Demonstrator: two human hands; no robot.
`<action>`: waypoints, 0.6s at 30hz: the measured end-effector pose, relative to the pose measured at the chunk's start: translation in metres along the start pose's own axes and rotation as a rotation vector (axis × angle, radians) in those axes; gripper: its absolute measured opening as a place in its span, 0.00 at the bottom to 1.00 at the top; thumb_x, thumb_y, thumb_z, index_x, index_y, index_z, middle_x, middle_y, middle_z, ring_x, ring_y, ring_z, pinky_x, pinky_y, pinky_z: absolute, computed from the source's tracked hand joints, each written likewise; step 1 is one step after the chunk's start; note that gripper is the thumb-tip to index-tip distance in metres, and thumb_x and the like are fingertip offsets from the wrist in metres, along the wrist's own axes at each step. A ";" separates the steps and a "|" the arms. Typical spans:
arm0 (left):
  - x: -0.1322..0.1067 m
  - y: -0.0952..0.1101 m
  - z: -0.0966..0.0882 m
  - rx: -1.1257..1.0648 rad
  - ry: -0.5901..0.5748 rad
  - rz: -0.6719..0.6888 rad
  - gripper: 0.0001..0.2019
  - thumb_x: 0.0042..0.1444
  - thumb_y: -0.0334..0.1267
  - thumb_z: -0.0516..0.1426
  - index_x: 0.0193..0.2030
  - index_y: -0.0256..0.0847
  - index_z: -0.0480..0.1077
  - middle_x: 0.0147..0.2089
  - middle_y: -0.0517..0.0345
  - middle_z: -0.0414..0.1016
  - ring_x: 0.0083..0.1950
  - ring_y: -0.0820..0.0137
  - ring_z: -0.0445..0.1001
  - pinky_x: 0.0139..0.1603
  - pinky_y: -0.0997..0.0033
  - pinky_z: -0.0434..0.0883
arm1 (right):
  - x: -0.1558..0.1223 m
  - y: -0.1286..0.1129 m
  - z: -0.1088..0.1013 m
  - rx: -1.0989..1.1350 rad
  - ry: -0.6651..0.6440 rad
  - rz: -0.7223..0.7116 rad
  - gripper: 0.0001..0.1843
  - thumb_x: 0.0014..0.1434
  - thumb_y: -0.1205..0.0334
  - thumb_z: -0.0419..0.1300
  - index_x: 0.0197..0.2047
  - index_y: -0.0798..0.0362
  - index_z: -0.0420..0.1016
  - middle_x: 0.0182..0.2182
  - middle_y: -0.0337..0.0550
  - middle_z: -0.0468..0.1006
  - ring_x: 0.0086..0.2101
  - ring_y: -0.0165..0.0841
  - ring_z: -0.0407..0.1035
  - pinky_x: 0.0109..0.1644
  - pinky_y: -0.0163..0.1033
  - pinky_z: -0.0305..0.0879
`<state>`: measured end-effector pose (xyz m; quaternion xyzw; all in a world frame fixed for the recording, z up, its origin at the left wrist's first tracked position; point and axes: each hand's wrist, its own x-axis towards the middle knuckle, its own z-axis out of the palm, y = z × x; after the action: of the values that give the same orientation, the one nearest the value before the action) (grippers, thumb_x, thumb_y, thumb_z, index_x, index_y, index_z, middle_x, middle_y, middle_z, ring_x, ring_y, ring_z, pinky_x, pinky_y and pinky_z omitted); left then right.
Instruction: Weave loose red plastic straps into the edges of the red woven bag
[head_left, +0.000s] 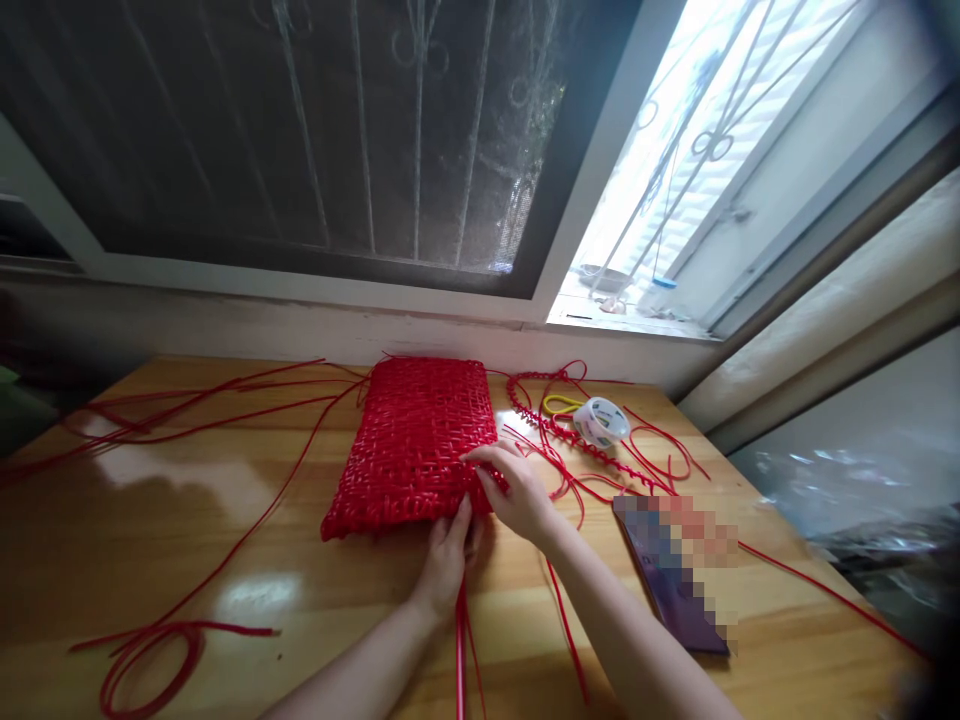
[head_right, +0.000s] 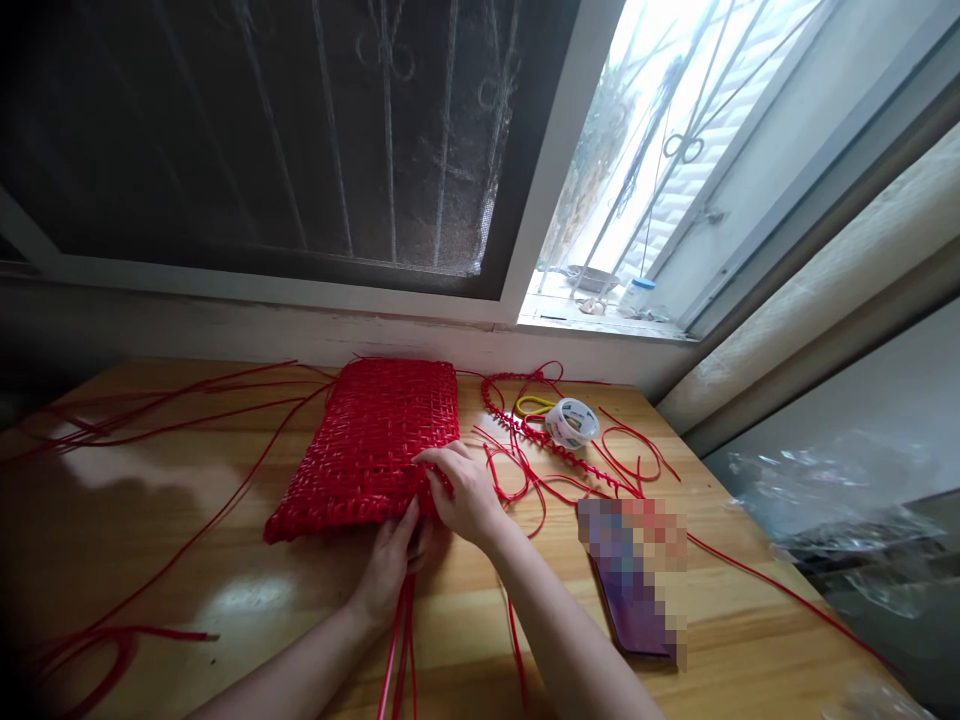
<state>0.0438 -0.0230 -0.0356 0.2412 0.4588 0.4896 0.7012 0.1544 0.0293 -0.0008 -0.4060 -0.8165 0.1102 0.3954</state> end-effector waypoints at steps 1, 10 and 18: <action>0.000 0.001 0.000 -0.022 0.005 -0.004 0.18 0.42 0.53 0.57 0.21 0.38 0.64 0.15 0.67 0.59 0.18 0.79 0.58 0.18 0.78 0.51 | -0.003 0.000 -0.001 -0.042 -0.007 -0.044 0.14 0.56 0.72 0.48 0.43 0.50 0.67 0.37 0.41 0.73 0.39 0.32 0.64 0.44 0.39 0.63; 0.003 0.003 0.002 -0.228 0.048 -0.037 0.16 0.36 0.44 0.64 0.31 0.37 0.69 0.23 0.63 0.69 0.22 0.79 0.65 0.22 0.81 0.60 | -0.007 0.003 0.007 -0.338 0.123 -0.120 0.15 0.56 0.70 0.52 0.42 0.46 0.72 0.40 0.43 0.72 0.43 0.36 0.61 0.48 0.43 0.62; 0.005 0.006 0.000 -0.270 0.043 -0.048 0.16 0.35 0.41 0.65 0.31 0.36 0.71 0.22 0.63 0.69 0.25 0.77 0.66 0.26 0.79 0.62 | -0.010 -0.001 0.006 -0.044 0.167 -0.088 0.14 0.54 0.74 0.52 0.38 0.47 0.72 0.33 0.38 0.75 0.36 0.32 0.65 0.44 0.42 0.64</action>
<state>0.0418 -0.0163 -0.0329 0.1231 0.4094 0.5348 0.7288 0.1533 0.0225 -0.0097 -0.3863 -0.7999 0.0407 0.4575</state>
